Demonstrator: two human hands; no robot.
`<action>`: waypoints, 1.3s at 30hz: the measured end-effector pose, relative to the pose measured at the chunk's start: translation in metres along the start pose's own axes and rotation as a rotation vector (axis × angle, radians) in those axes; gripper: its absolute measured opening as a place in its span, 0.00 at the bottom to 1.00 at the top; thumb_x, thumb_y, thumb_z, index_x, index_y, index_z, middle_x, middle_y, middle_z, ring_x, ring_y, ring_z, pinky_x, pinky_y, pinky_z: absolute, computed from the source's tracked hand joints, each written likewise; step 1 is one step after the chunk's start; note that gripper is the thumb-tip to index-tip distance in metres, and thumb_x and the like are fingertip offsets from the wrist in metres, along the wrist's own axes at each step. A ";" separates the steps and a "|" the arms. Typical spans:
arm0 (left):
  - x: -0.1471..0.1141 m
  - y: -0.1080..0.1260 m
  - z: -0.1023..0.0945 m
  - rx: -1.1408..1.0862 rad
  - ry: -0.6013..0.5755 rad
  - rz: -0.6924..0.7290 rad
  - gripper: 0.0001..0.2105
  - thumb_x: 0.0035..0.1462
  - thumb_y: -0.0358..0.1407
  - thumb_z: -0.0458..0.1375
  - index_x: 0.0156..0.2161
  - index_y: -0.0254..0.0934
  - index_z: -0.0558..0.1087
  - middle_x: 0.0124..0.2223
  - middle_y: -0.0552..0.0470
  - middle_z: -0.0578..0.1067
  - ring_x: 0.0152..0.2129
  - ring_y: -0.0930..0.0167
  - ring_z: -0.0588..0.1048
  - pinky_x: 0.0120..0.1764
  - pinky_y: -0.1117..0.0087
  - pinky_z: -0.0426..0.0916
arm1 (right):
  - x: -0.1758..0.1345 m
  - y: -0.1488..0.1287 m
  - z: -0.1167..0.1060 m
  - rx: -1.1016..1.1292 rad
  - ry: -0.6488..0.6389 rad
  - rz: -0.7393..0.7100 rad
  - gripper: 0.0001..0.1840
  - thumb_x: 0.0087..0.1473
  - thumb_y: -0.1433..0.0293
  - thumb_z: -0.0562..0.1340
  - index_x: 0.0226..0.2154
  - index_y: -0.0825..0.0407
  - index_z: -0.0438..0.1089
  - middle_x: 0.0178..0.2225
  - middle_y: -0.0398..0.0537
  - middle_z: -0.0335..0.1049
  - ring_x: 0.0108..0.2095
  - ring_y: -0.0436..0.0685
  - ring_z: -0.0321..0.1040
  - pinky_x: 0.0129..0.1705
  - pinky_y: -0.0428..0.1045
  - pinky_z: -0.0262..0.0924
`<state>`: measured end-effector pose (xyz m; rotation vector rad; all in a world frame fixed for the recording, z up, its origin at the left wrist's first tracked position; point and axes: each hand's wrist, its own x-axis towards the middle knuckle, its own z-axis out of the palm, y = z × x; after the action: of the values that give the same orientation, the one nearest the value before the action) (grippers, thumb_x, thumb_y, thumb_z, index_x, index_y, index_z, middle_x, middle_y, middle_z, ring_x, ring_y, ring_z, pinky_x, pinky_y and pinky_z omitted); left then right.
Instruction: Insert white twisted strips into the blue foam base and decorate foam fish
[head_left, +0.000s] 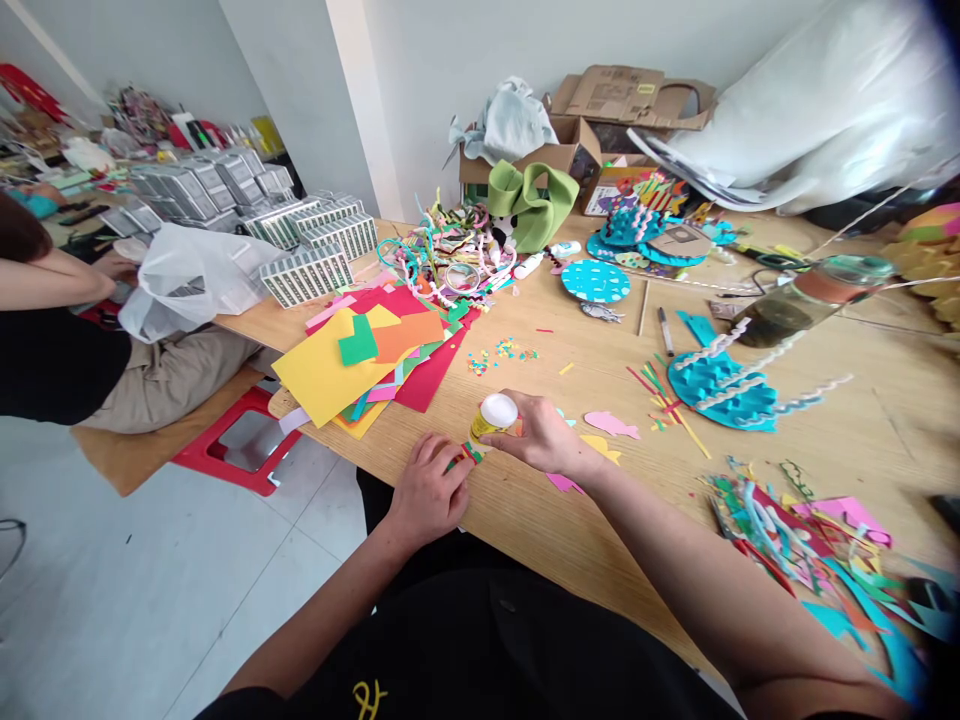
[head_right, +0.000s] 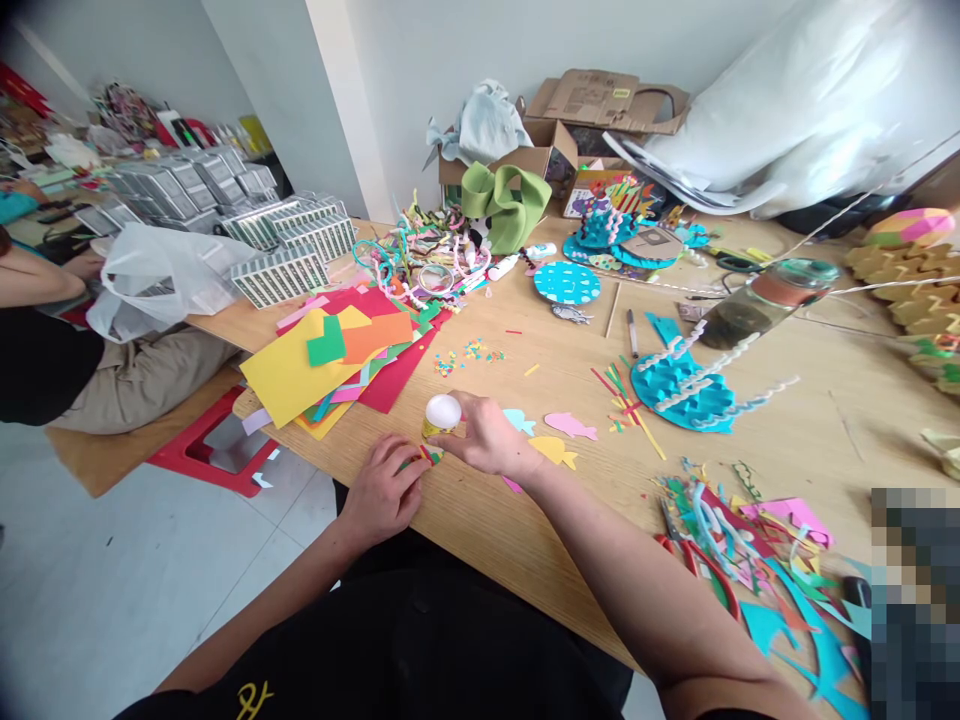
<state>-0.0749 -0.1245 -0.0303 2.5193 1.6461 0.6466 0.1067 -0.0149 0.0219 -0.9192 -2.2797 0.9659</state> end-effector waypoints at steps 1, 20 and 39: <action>0.000 0.000 0.000 0.001 -0.001 -0.001 0.16 0.54 0.29 0.51 0.47 0.39 0.71 0.45 0.46 0.72 0.48 0.60 0.63 0.56 0.48 0.57 | 0.000 0.000 0.000 0.004 -0.002 0.002 0.15 0.47 0.61 0.65 0.34 0.54 0.67 0.29 0.45 0.69 0.28 0.52 0.64 0.30 0.47 0.56; 0.000 0.000 0.000 0.001 0.011 0.001 0.16 0.54 0.29 0.51 0.47 0.40 0.71 0.44 0.45 0.71 0.48 0.60 0.64 0.55 0.47 0.57 | -0.004 0.000 -0.002 -0.030 0.009 0.047 0.17 0.46 0.61 0.65 0.37 0.54 0.69 0.30 0.46 0.71 0.29 0.54 0.66 0.31 0.47 0.57; 0.000 0.001 -0.001 0.002 -0.001 -0.005 0.15 0.54 0.29 0.51 0.47 0.38 0.71 0.44 0.46 0.71 0.48 0.60 0.63 0.57 0.50 0.56 | 0.005 0.000 0.006 -0.046 0.049 0.000 0.16 0.47 0.58 0.64 0.30 0.52 0.64 0.27 0.44 0.67 0.27 0.52 0.63 0.30 0.46 0.54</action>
<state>-0.0746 -0.1247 -0.0292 2.5160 1.6525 0.6442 0.0995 -0.0136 0.0191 -0.9516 -2.2697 0.8843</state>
